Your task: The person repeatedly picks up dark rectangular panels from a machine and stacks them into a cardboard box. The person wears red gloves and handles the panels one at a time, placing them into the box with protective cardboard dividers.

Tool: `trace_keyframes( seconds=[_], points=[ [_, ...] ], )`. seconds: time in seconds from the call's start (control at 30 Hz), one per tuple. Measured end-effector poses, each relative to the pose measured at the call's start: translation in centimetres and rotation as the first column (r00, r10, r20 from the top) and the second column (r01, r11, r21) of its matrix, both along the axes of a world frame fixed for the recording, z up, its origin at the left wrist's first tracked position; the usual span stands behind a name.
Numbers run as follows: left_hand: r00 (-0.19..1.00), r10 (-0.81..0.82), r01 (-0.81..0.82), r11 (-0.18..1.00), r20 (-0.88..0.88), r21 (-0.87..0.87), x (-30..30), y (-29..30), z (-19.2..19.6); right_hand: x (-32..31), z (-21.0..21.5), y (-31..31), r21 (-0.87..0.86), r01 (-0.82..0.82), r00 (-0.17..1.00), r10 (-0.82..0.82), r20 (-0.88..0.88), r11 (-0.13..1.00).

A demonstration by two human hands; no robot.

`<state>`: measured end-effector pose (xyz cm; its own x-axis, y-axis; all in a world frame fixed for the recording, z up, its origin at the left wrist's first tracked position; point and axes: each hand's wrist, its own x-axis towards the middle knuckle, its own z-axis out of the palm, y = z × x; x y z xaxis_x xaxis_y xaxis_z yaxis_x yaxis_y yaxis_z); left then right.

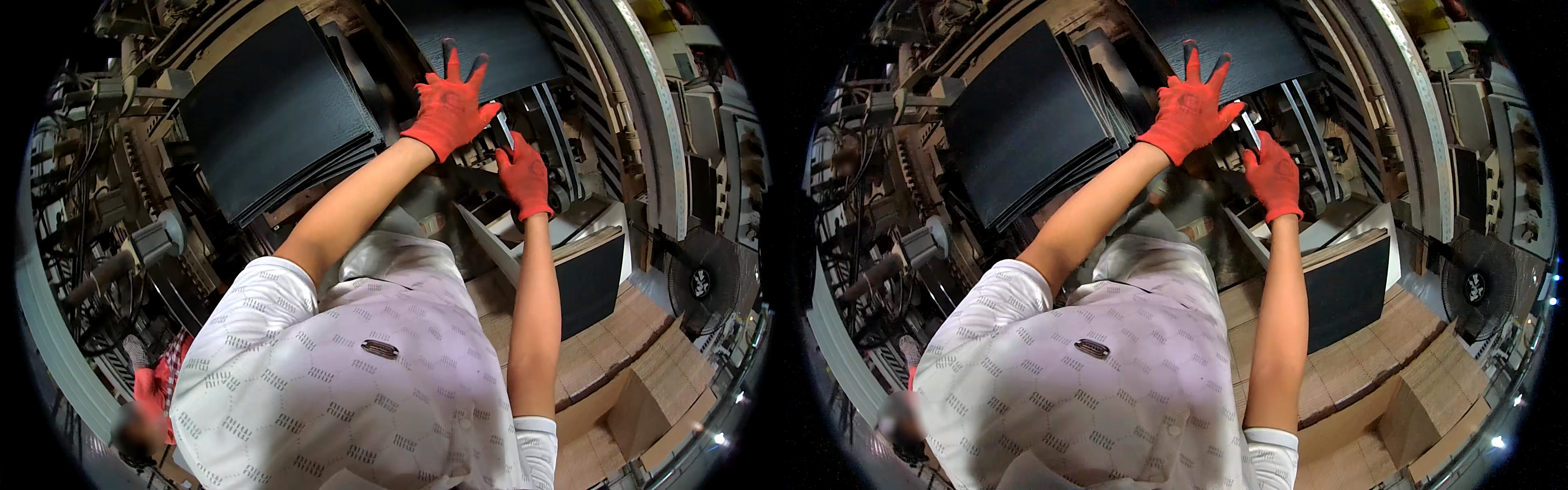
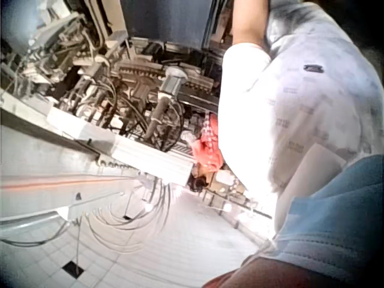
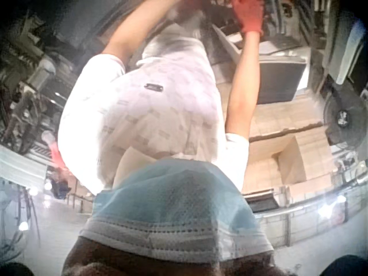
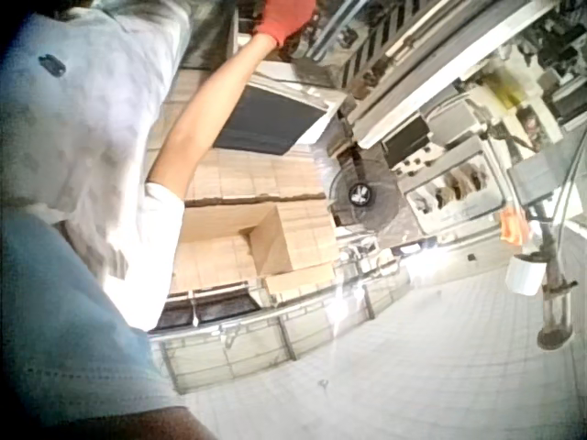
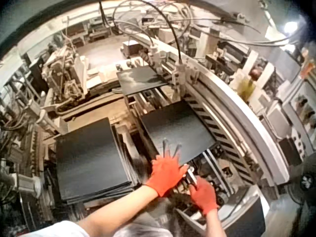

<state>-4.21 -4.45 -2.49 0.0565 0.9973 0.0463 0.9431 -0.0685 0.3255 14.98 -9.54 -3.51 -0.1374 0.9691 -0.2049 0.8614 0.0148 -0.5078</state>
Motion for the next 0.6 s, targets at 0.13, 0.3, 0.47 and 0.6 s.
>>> trace_keyframes(
  seconds=[0.13,0.3,0.47,0.6],
  points=[
    [0.989,-0.042,0.046,0.998,0.145,-0.029,-0.6,0.3,-0.2,0.1,-1.1,-0.2,0.104,0.004,0.999,-0.010,0.051,0.995],
    [0.797,-0.029,-0.137,0.964,0.603,0.227,-0.3,0.8,-2.1,-0.6,-0.8,-0.5,0.200,0.029,0.987,-0.059,0.146,0.979],
    [0.243,0.191,-0.445,0.893,0.951,-0.066,0.0,-0.1,-3.9,-0.3,-1.7,-0.7,0.258,0.047,0.976,-0.099,0.194,0.965],
    [-0.372,0.452,0.060,0.883,0.810,-0.465,-1.5,0.2,-3.1,-0.7,-0.1,-0.7,0.280,0.064,0.981,-0.112,0.157,0.958]
  ],
)
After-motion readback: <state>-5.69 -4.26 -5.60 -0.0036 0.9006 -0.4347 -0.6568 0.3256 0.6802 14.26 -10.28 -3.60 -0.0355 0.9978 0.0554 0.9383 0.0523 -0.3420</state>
